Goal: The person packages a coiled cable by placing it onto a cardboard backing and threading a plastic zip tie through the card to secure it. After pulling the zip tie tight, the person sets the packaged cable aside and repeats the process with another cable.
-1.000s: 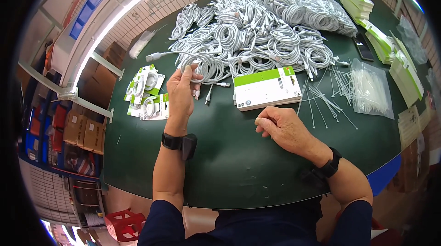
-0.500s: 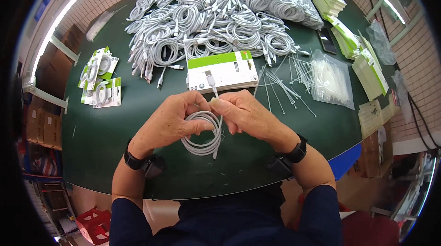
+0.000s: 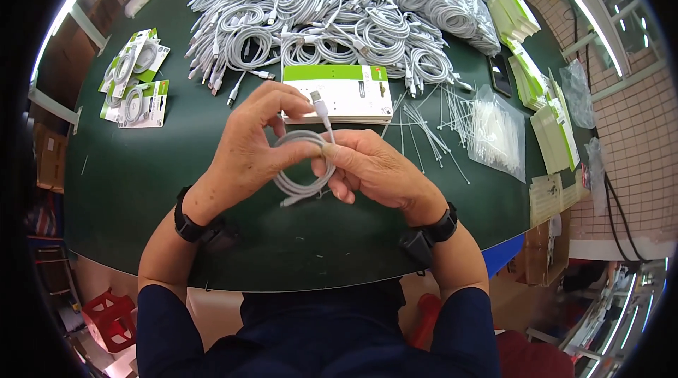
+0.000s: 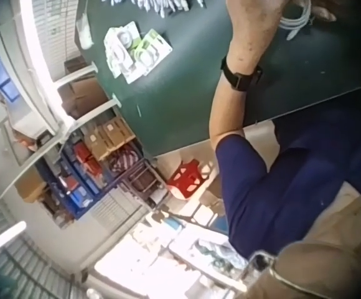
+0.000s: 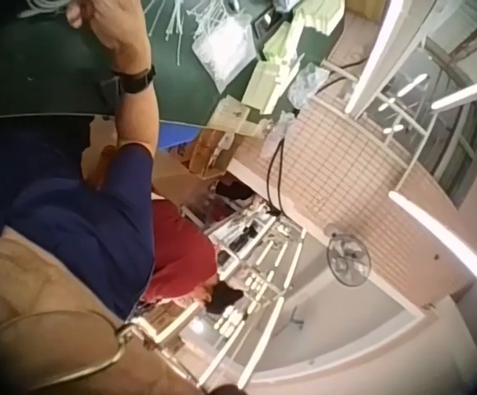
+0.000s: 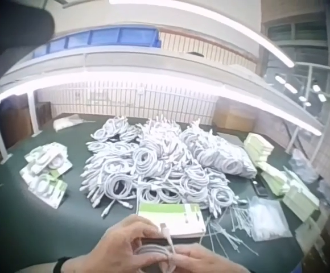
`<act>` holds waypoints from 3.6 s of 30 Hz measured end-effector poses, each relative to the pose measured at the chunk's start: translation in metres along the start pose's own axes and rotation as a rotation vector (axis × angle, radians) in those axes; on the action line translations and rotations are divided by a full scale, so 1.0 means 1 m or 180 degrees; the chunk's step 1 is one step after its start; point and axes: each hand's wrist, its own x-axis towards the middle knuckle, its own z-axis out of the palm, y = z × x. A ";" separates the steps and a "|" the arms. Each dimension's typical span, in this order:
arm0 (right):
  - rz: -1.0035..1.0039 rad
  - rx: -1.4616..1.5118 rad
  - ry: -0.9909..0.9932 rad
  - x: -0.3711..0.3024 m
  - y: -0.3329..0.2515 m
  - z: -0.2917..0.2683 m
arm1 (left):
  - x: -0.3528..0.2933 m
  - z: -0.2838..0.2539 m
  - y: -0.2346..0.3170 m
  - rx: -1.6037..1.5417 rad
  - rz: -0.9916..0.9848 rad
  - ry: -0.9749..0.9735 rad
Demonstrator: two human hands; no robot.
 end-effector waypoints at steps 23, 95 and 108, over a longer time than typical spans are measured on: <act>-0.1321 0.1138 0.0907 0.019 0.025 0.014 | -0.006 0.046 -0.015 -0.4069 -0.2044 0.0835; -0.0016 -0.1853 -0.0446 0.014 0.003 0.003 | -0.021 0.007 -0.015 -0.1127 -0.1647 -0.0648; -0.0762 -0.0531 0.0469 0.004 -0.004 -0.007 | -0.027 0.006 0.020 0.1243 0.1044 0.0264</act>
